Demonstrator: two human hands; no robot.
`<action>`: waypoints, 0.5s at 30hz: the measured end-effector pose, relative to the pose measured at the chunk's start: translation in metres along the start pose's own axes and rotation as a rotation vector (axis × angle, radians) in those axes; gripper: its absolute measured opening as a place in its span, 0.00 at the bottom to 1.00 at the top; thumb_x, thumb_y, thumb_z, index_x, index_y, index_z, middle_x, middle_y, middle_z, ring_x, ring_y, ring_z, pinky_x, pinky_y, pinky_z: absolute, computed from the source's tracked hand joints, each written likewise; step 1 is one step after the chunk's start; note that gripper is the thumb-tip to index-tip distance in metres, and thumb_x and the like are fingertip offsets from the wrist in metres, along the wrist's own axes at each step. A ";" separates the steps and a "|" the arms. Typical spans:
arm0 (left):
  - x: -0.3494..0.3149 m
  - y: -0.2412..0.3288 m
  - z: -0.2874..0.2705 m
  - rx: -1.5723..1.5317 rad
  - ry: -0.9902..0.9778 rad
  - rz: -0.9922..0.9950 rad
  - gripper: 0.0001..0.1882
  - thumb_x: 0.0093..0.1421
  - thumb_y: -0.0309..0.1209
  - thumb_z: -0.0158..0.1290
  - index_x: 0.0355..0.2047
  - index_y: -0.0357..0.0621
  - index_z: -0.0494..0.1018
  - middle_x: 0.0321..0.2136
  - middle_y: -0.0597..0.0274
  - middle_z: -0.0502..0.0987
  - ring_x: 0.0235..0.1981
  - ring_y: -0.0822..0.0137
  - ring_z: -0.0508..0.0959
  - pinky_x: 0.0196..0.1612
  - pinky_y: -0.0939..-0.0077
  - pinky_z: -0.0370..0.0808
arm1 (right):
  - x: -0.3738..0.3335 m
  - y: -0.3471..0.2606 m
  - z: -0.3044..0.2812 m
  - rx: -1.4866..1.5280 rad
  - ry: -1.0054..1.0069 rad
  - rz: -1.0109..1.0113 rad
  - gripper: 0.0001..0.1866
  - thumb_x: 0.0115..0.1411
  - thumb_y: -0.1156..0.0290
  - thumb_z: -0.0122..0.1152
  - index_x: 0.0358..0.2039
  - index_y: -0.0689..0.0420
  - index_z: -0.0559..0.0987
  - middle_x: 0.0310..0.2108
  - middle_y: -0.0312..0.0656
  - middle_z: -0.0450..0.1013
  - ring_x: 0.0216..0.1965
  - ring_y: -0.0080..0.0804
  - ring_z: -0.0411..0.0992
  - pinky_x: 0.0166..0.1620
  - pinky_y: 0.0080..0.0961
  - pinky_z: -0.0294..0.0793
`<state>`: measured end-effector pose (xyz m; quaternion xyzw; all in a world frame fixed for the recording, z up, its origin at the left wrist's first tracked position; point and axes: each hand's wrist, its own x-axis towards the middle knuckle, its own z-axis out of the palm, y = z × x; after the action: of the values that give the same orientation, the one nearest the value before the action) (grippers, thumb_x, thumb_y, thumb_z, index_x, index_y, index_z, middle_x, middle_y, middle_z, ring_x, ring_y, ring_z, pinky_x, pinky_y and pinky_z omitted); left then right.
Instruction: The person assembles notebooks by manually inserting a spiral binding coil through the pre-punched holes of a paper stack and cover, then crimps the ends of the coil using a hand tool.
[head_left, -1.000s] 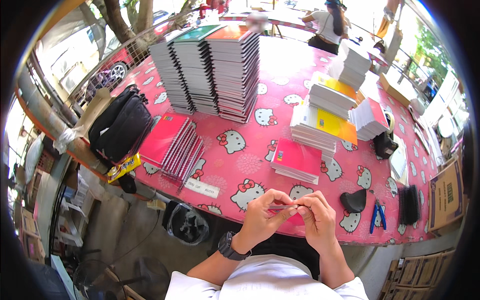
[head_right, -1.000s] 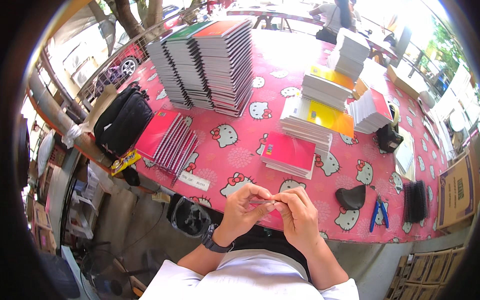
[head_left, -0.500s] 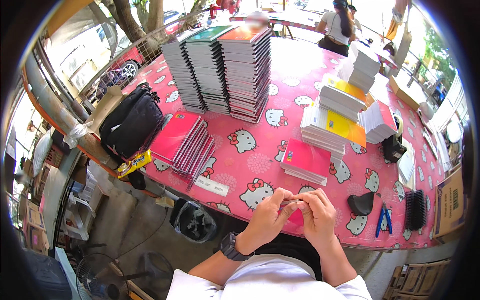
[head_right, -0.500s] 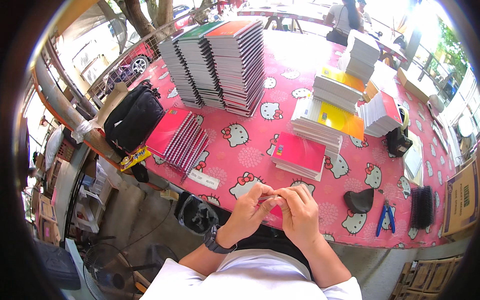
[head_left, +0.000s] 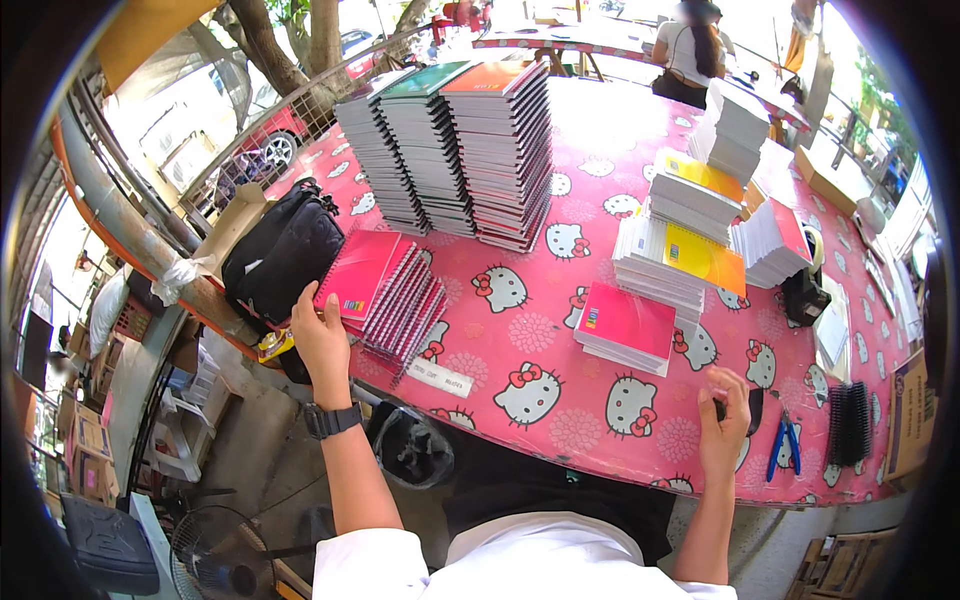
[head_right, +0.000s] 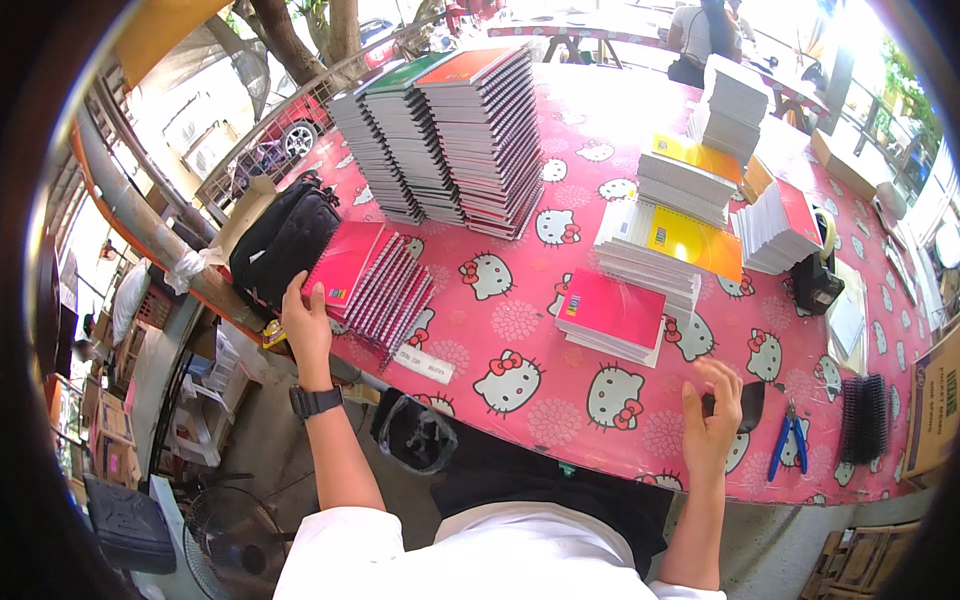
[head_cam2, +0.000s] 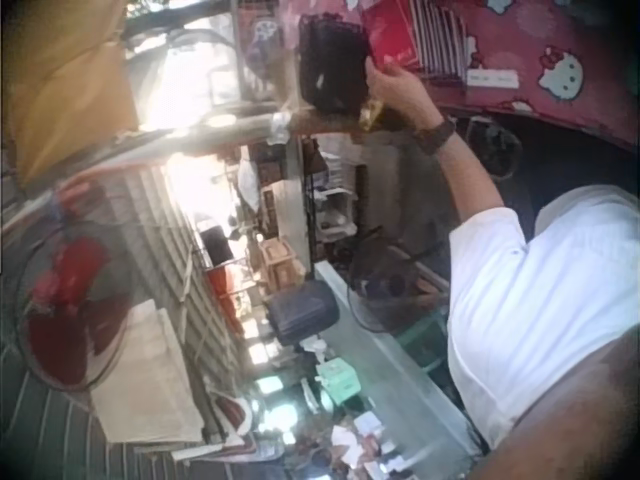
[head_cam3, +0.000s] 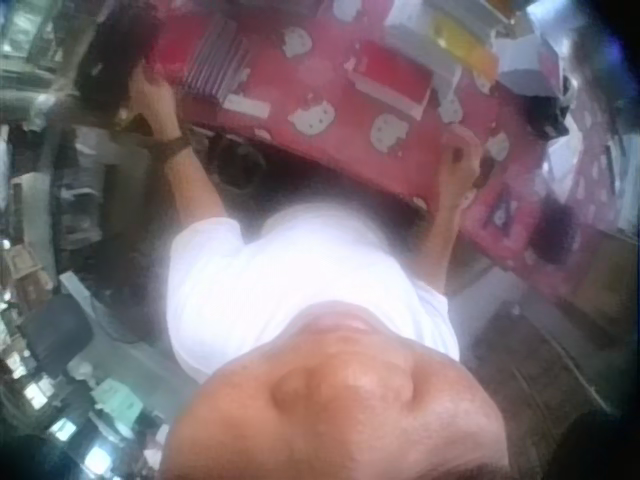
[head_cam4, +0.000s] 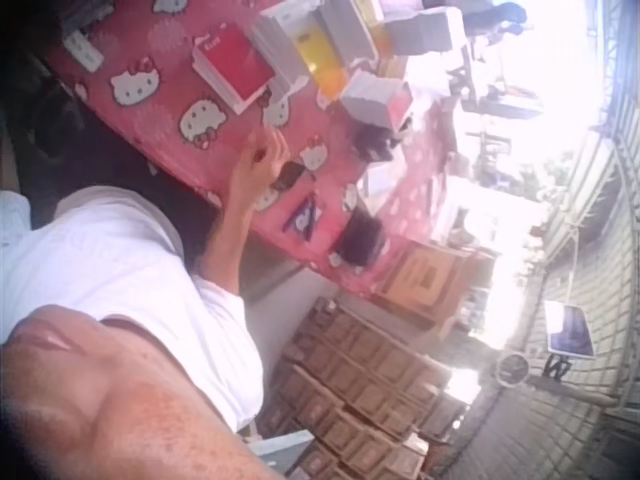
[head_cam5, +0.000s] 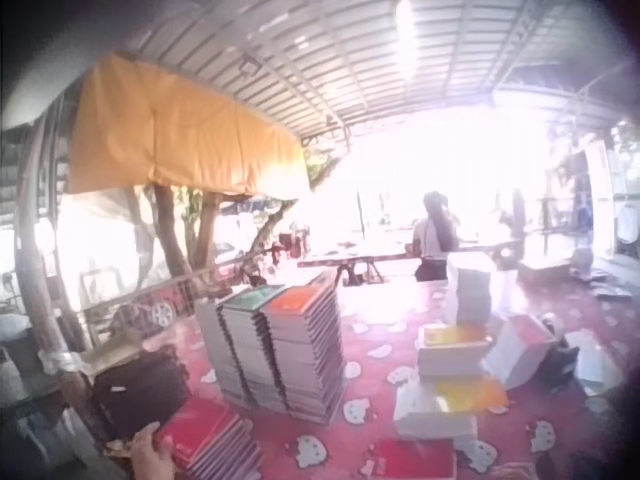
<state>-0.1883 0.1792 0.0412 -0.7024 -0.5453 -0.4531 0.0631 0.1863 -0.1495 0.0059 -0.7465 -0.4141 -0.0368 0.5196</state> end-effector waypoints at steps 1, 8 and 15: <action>0.000 -0.003 0.001 0.026 -0.017 0.006 0.20 0.63 0.38 0.51 0.50 0.37 0.71 0.42 0.45 0.74 0.41 0.48 0.74 0.45 0.60 0.71 | -0.007 0.006 0.001 -0.021 -0.003 0.011 0.11 0.58 0.72 0.59 0.42 0.59 0.76 0.45 0.43 0.72 0.48 0.36 0.68 0.47 0.31 0.69; 0.014 -0.022 0.002 -0.236 -0.119 -0.073 0.17 0.62 0.36 0.51 0.48 0.40 0.74 0.43 0.50 0.76 0.46 0.53 0.74 0.49 0.62 0.69 | -0.016 0.025 0.007 -0.052 0.021 0.002 0.07 0.57 0.78 0.57 0.37 0.61 0.77 0.42 0.43 0.73 0.43 0.36 0.69 0.45 0.29 0.69; -0.036 0.130 0.001 -0.553 -0.151 0.239 0.08 0.56 0.30 0.59 0.37 0.45 0.79 0.42 0.60 0.77 0.42 0.61 0.74 0.47 0.66 0.70 | -0.008 0.042 0.004 -0.329 0.021 -0.129 0.10 0.51 0.77 0.59 0.37 0.59 0.78 0.40 0.43 0.74 0.44 0.42 0.68 0.47 0.35 0.67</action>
<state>-0.0800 0.1026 0.0680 -0.7838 -0.3179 -0.5202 -0.1185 0.2072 -0.1553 -0.0310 -0.7930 -0.4440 -0.1452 0.3911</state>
